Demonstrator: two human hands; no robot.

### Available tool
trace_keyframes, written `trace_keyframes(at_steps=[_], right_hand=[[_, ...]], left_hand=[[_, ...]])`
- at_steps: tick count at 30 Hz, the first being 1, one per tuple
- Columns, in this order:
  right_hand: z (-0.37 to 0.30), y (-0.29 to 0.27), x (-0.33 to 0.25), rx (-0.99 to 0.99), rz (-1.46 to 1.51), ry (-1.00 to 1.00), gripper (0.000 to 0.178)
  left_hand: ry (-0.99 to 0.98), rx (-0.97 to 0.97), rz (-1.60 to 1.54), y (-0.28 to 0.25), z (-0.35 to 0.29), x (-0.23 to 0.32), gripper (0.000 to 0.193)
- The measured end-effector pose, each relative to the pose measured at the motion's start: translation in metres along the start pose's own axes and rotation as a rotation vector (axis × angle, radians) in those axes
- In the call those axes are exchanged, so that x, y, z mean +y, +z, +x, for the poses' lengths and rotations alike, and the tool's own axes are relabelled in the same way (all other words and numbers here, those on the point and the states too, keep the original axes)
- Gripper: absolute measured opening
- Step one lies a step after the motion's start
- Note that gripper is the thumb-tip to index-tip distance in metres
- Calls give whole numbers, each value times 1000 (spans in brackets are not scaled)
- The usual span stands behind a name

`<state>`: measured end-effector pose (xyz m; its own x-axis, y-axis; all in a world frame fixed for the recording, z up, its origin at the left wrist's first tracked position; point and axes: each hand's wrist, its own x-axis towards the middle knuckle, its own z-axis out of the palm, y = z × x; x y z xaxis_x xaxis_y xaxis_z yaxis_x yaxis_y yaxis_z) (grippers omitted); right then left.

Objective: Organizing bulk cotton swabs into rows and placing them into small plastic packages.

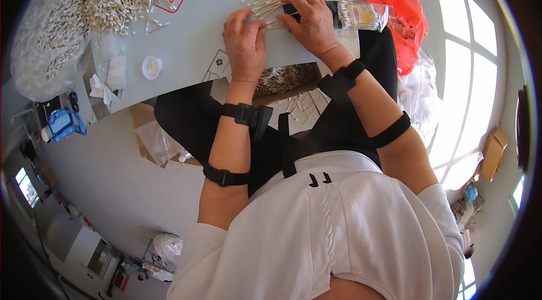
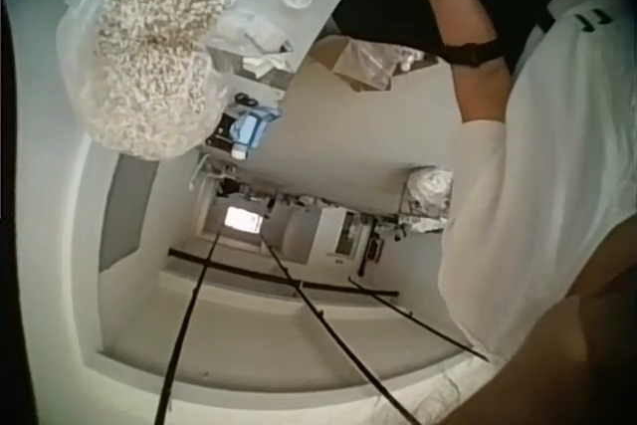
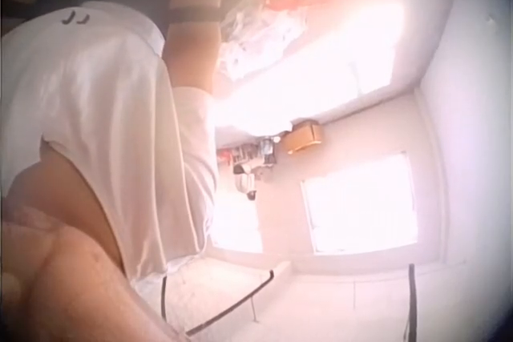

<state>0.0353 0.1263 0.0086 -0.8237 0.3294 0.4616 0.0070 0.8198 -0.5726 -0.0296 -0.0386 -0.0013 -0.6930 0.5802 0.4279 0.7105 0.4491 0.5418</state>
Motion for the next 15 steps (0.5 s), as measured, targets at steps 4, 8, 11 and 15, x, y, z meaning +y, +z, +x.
trace_keyframes(at_steps=[4, 8, 11, 15], right_hand=[[8, 4, 11, 135, 170, 97, 30], [26, 6, 16, 102, 377, 225, 35], [36, 17, 26, 41, 424, 218, 40], [40, 33, 11, 20, 477, 110, 37]], left_hand=[[51, -62, 59, 2, 9, 3, 20], [-88, 61, -115, 15, 16, 16, 36], [-89, 223, -175, 31, 34, 17, 46], [-121, 240, -266, 50, 50, 6, 41]])
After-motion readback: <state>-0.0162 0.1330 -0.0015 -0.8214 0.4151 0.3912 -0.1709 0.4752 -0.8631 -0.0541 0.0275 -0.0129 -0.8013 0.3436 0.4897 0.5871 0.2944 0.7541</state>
